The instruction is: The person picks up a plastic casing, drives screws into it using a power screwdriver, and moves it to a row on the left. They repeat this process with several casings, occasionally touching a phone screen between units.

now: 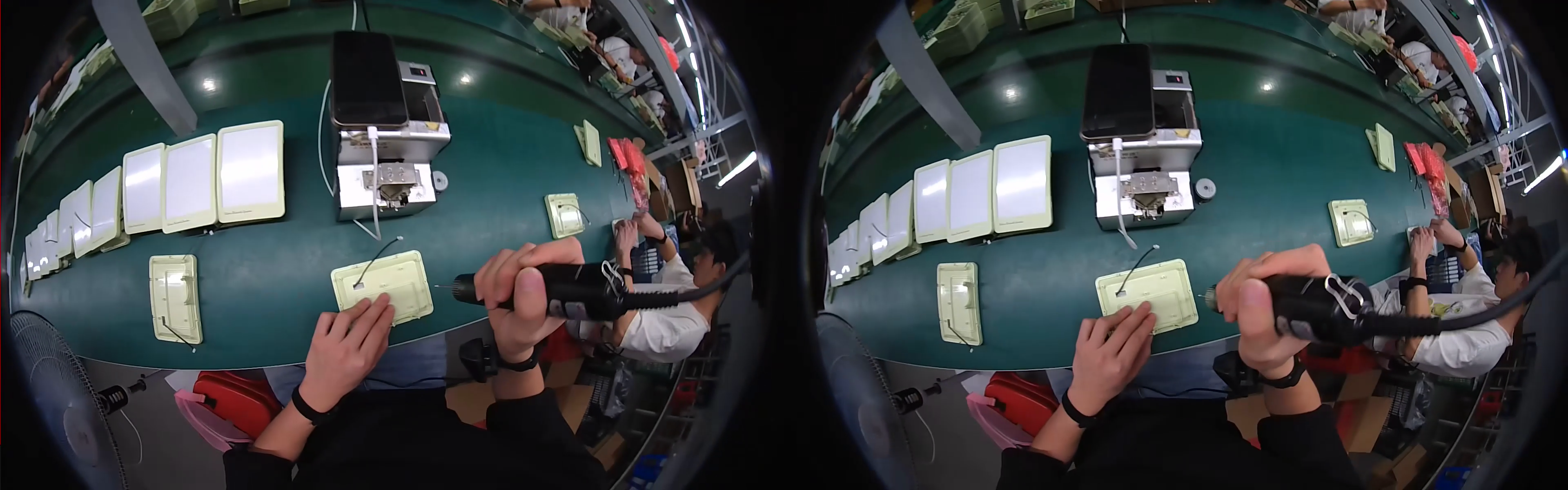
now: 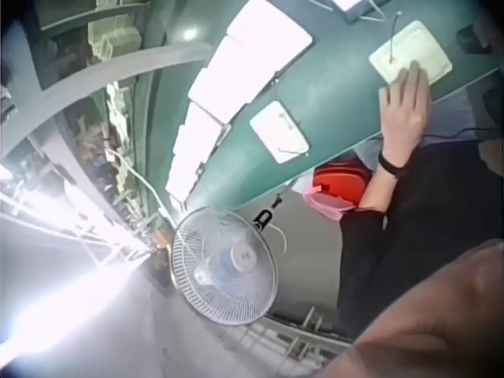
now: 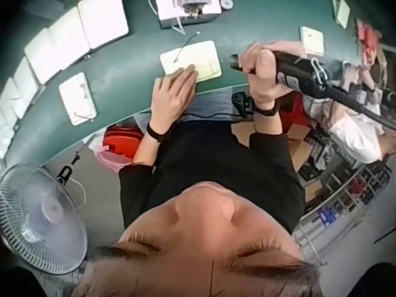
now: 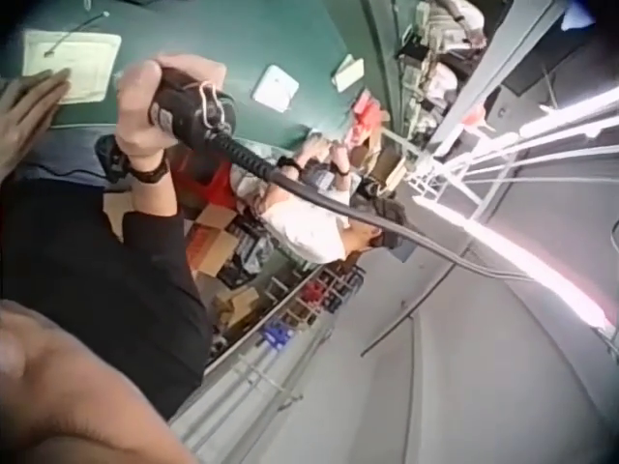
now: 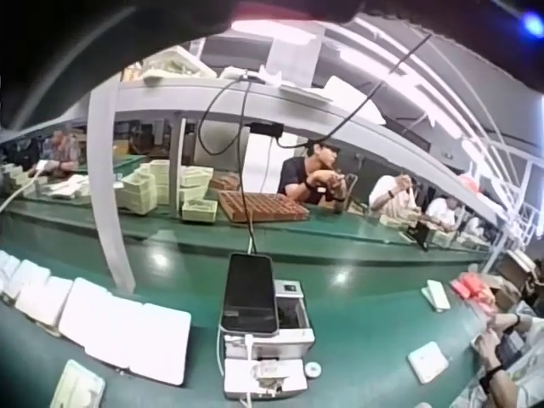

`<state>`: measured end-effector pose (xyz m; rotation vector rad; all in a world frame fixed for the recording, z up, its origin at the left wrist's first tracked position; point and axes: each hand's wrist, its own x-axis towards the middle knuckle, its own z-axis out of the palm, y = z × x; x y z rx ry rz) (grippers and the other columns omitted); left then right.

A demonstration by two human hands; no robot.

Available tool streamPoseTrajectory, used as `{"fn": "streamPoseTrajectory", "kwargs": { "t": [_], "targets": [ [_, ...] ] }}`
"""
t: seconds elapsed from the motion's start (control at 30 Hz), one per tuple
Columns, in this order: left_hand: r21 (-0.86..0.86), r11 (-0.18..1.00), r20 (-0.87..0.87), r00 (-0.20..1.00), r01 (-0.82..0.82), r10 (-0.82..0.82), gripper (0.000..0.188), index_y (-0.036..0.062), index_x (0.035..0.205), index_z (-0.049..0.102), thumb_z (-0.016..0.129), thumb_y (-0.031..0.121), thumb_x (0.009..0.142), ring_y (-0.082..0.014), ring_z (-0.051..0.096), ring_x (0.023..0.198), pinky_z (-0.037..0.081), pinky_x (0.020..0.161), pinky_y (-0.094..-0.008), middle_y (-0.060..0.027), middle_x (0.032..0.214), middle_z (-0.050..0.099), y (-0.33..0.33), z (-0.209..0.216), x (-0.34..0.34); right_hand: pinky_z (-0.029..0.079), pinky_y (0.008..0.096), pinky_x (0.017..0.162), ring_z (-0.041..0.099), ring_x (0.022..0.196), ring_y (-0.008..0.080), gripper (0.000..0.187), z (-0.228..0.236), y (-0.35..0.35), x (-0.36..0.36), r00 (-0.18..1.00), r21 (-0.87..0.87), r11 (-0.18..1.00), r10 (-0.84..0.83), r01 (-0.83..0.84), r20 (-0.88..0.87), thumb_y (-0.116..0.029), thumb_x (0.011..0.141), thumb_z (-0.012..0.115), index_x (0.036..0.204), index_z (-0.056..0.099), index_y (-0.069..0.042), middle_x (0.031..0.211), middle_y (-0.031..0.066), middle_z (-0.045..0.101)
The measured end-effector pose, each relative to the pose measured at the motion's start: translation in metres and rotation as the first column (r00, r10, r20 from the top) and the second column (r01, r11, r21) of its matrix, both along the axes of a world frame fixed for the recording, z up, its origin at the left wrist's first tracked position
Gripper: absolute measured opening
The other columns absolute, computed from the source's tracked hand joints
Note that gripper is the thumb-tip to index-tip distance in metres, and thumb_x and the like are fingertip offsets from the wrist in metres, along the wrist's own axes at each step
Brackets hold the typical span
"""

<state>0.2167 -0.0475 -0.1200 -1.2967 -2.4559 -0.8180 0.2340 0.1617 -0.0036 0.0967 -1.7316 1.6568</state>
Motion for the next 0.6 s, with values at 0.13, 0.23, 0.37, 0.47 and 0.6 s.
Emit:
{"fn": "streamPoseTrajectory", "kwargs": {
  "t": [0.13,0.23,0.37,0.47,0.6],
  "targets": [
    [-0.020,1.000,-0.027,0.999,-0.024,0.023,0.042,0.0103,0.125,0.073,0.079,0.013,0.084,-0.0173,0.066,0.113,0.048,0.082,-0.0324,0.0003,0.138,0.069,0.003,-0.002,0.002,0.044,0.0308,0.048,0.045,0.049,0.0131,0.023,-0.005,0.004,0.002,0.999,-0.021,0.999,0.032,-0.032,0.009,-0.019,0.102,0.064,0.106,0.045,-0.006,0.064,0.0050,0.050],
    [-0.014,0.999,-0.018,0.999,-0.033,0.032,0.043,0.0105,0.126,0.073,0.079,0.012,0.084,-0.0171,0.067,0.111,0.048,0.082,-0.0319,0.0005,0.137,0.069,0.005,-0.002,0.002,0.044,0.0309,0.048,0.046,0.050,0.0134,0.026,-0.008,0.002,-0.003,0.999,-0.018,1.000,0.026,-0.025,0.023,-0.020,0.101,0.066,0.105,0.045,-0.006,0.063,0.0052,0.050],
    [-0.028,0.999,-0.025,0.999,-0.037,0.036,0.045,0.0107,0.127,0.072,0.079,0.012,0.083,-0.0174,0.066,0.111,0.048,0.082,-0.0321,0.0006,0.138,0.069,0.003,-0.002,0.003,0.044,0.0310,0.047,0.046,0.050,0.0136,0.028,-0.013,-0.001,-0.009,0.999,-0.036,0.999,0.027,-0.025,0.038,-0.020,0.100,0.068,0.103,0.044,-0.006,0.063,0.0057,0.051],
    [-0.009,0.999,-0.005,0.999,-0.033,0.033,0.045,0.0101,0.125,0.073,0.080,0.009,0.080,-0.0191,0.067,0.109,0.048,0.083,-0.0334,-0.0003,0.134,0.071,0.004,-0.003,0.003,0.044,0.0310,0.047,0.046,0.050,0.0136,0.029,-0.017,-0.001,-0.007,0.998,-0.045,0.998,0.034,-0.032,0.050,-0.019,0.100,0.068,0.102,0.043,-0.006,0.063,0.0061,0.051],
    [0.037,0.999,0.025,1.000,-0.014,0.013,0.045,0.0087,0.123,0.073,0.081,0.007,0.078,-0.0203,0.068,0.108,0.049,0.084,-0.0354,-0.0014,0.129,0.072,0.004,-0.006,-0.001,0.044,0.0310,0.048,0.045,0.050,0.0135,0.028,-0.022,-0.001,-0.011,0.997,-0.020,0.999,0.052,-0.050,0.060,-0.017,0.100,0.068,0.101,0.042,-0.006,0.063,0.0063,0.051]
  ]
}}
